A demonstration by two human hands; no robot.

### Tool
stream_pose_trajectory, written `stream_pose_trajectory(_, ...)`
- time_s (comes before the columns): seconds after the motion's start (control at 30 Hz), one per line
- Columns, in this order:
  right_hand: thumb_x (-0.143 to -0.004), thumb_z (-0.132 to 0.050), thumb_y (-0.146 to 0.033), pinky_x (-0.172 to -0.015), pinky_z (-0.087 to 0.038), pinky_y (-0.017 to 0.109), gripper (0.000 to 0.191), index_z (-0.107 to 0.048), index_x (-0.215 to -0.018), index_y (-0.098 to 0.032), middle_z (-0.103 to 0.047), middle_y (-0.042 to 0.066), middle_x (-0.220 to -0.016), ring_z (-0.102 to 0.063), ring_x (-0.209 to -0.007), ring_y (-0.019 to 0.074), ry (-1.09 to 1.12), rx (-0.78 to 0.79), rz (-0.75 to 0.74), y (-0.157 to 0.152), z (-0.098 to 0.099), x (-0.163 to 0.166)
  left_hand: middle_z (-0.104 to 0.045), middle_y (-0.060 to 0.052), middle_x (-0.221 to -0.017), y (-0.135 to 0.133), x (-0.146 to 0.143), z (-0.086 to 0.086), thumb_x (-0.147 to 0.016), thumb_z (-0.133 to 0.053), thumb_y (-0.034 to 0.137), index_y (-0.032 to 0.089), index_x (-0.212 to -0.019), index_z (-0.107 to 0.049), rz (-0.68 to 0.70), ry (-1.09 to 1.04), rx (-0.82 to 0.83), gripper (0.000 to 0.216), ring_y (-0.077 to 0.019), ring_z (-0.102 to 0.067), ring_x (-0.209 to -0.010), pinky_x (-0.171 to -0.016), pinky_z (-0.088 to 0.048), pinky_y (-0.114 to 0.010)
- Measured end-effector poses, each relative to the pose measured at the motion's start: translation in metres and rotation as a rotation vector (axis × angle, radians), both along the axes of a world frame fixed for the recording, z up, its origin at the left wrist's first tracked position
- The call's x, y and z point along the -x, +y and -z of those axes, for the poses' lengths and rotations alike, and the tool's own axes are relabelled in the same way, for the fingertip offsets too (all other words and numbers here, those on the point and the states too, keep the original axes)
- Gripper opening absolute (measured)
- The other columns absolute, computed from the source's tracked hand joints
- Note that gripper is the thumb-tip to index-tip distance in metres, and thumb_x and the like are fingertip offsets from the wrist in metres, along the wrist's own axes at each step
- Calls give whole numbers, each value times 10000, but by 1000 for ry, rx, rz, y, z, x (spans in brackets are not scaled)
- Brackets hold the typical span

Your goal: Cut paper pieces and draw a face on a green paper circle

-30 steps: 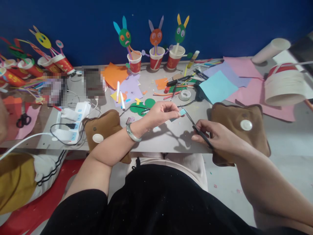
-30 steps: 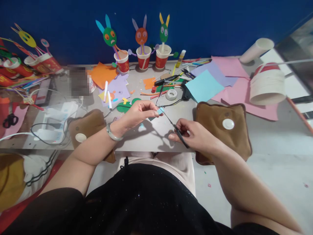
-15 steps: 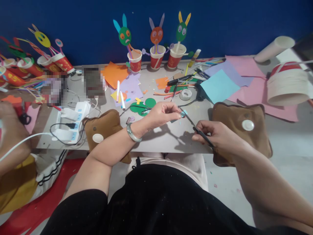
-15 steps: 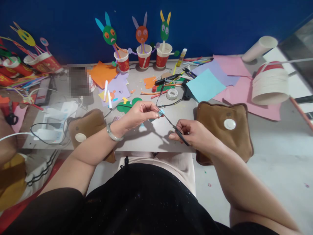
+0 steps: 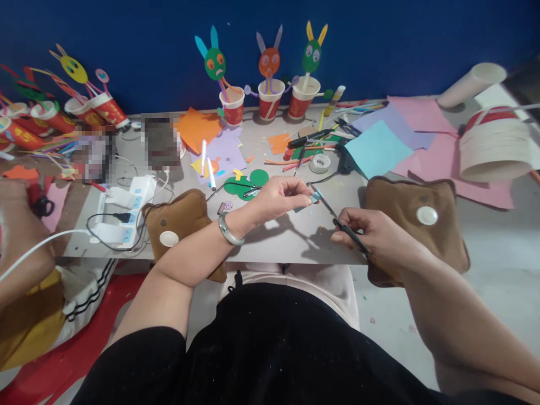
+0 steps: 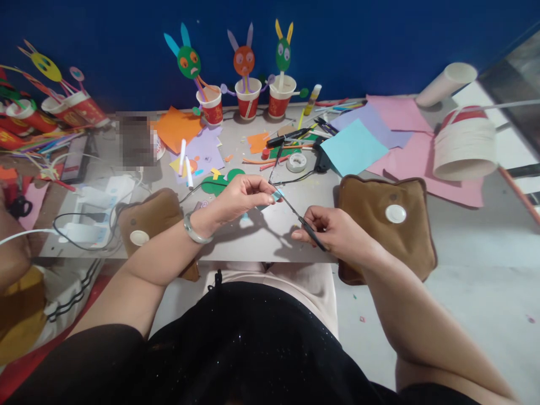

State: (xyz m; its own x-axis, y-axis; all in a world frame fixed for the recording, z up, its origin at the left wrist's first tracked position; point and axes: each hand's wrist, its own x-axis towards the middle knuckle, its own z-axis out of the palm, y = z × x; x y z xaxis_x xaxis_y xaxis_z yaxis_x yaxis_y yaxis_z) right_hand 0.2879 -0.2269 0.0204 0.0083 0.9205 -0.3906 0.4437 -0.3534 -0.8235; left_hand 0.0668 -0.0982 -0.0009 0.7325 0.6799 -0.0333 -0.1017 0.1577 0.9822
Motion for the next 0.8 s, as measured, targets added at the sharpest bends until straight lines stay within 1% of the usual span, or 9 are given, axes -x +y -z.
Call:
stream_pose_trajectory(0.17,-494,-912,-912,-476,-226,225,830,-485,-632,-215,-454,-58,-520,-332,-522,85,31,28,0,0,3,-4,-622,14,-709,-1,0,-1,-772,-847,208,179,-674,-655,-1,-3,-20,218,-102,-525,-692,-663,-411,-284)
stream_pose_trajectory(0.27,-510,-934,-879,-460,-234,227,813,-473,-629,-220,-477,-52,-491,-348,-493,84,65,37,15,-2,4,-4,-610,18,-692,-1,0,-1,-774,-841,214,181,-683,-661,-1,5,-20,204,-102,-535,-684,-655,-411,-282)
stream_pose_trajectory(0.37,-547,-944,-847,-455,-252,233,779,-485,-614,-222,-502,-41,-453,-369,-464,86,82,-4,53,-4,6,-3,-618,18,-685,-1,0,-1,-767,-887,304,179,-718,-695,7,7,-11,234,-104,-541,-679,-656,-418,-285)
stream_pose_trajectory(0.43,-572,-956,-812,-465,-279,235,746,-509,-606,-216,-533,-29,-453,-403,-460,91,100,-76,103,-3,8,0,-641,11,-694,-2,0,-2,-730,-942,407,177,-729,-713,10,8,-4,324,-104,-541,-680,-654,-419,-286)
stream_pose_trajectory(0.53,-576,-1002,-719,-505,-371,239,666,-583,-645,-207,-613,-15,-518,-501,-498,109,150,-249,238,2,10,9,-675,-2,-717,-3,-1,-4,-676,-986,523,176,-727,-720,22,7,4,440,-109,-564,-696,-669,-442,-289)
stream_pose_trajectory(0.6,-536,-1053,-619,-548,-447,246,617,-630,-713,-205,-693,-3,-621,-584,-562,128,189,-370,341,8,11,20,-676,0,-715,-4,-1,-5,-667,-992,570,176,-731,-718,36,1,3,484,-110,-570,-695,-680,-458,-291)
stream_pose_trajectory(0.67,-494,-1085,-522,-599,-511,257,612,-642,-776,-208,-758,11,-732,-654,-639,148,249,-467,426,15,13,31,-662,8,-704,-5,-2,-5,-660,-990,610,175,-736,-717,39,-2,-7,519,-102,-550,-676,-666,-453,-287)
stream_pose_trajectory(0.73,-489,-1091,-451,-641,-547,265,608,-637,-816,-214,-780,9,-789,-691,-694,157,314,-535,486,23,17,40,-650,14,-695,-6,-2,-6,-649,-988,637,172,-739,-717,35,0,-18,546,-95,-531,-659,-645,-442,-280)
stream_pose_trajectory(0.8,-511,-1082,-401,-653,-550,260,582,-639,-841,-219,-774,-8,-799,-694,-706,149,345,-584,525,29,22,46,-646,18,-689,-6,-2,-6,-640,-991,645,170,-732,-714,27,-4,-25,557,-92,-531,-657,-642,-448,-273)
